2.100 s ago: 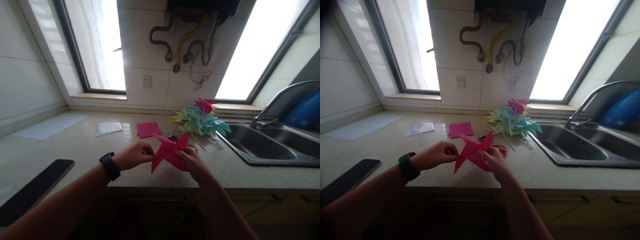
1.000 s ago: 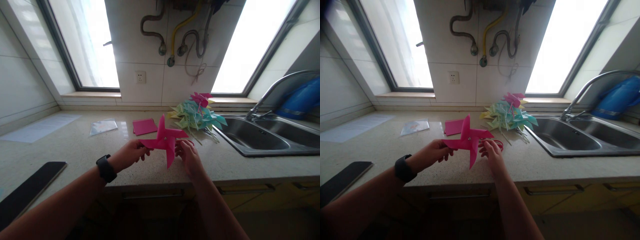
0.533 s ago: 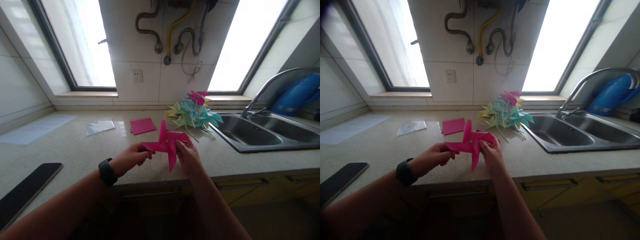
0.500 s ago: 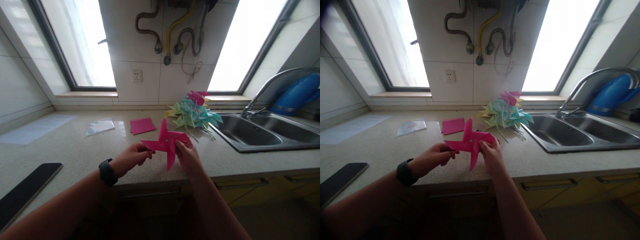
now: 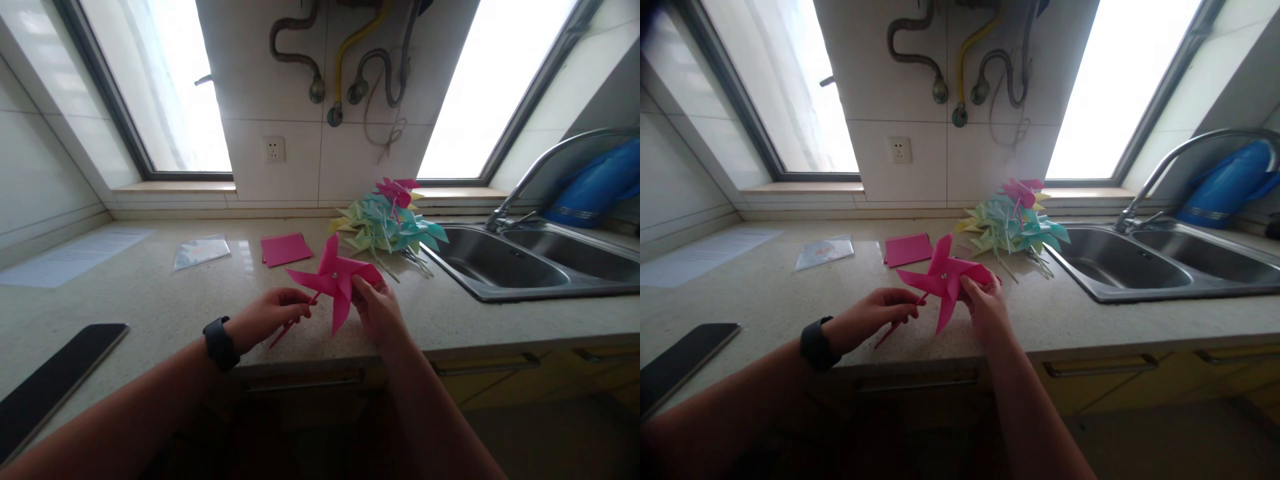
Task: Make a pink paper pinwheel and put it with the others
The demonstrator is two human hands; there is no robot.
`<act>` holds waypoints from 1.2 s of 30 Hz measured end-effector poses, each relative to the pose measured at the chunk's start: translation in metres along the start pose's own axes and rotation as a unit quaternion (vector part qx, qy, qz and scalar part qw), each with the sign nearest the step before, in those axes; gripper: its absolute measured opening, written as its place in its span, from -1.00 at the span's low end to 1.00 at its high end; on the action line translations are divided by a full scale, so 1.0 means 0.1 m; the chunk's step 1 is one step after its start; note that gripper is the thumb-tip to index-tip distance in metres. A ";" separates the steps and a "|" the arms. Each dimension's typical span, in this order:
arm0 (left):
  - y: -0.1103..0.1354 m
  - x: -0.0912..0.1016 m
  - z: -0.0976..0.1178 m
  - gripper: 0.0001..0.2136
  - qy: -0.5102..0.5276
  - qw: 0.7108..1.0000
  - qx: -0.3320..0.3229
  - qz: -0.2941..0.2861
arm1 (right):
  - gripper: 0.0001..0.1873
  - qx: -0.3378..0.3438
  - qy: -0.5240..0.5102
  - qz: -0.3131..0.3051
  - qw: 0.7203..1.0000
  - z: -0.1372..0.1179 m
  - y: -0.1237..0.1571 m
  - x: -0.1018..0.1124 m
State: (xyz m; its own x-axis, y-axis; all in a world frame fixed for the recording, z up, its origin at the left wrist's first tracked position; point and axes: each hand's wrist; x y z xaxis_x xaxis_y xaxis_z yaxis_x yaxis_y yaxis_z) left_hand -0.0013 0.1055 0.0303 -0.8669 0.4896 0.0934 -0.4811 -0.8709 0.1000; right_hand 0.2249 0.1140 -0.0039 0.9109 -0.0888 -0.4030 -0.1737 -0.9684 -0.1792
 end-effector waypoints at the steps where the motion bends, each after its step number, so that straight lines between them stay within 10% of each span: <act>1: 0.00 0.01 0.00 -0.71 0.000 1.000 0.001 -0.003 | -0.63 0.001 0.002 -0.001 1.000 0.00 0.00 0.00; 10: -0.03 -0.03 -0.07 -0.67 0.084 0.996 -0.014 0.040 | -0.70 -0.004 0.068 -0.030 0.997 0.06 -0.04 0.08; 22: -0.12 -0.20 -0.27 -0.67 0.218 0.970 -0.062 0.088 | -0.87 0.015 0.322 -0.301 0.898 0.09 0.15 -0.12; 36: -0.08 -0.25 -0.16 -0.72 0.235 0.953 -0.112 0.155 | -0.84 0.030 0.359 -0.313 0.879 0.12 0.13 -0.09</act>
State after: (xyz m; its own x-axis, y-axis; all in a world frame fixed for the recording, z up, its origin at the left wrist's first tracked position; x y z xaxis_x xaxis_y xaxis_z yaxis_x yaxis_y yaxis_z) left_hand 0.0222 0.0995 0.0112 -0.9091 0.1800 -0.3756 -0.1618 -0.9836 -0.0799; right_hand 0.2097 0.1053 -0.0131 0.8327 0.3119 0.4575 0.4460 -0.8675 -0.2203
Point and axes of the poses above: each hand's wrist, its own y-axis away from the middle knuckle, its own x-axis out of the back of the hand, z = x × y, and after that the axes turned 4 degrees about y, right-handed
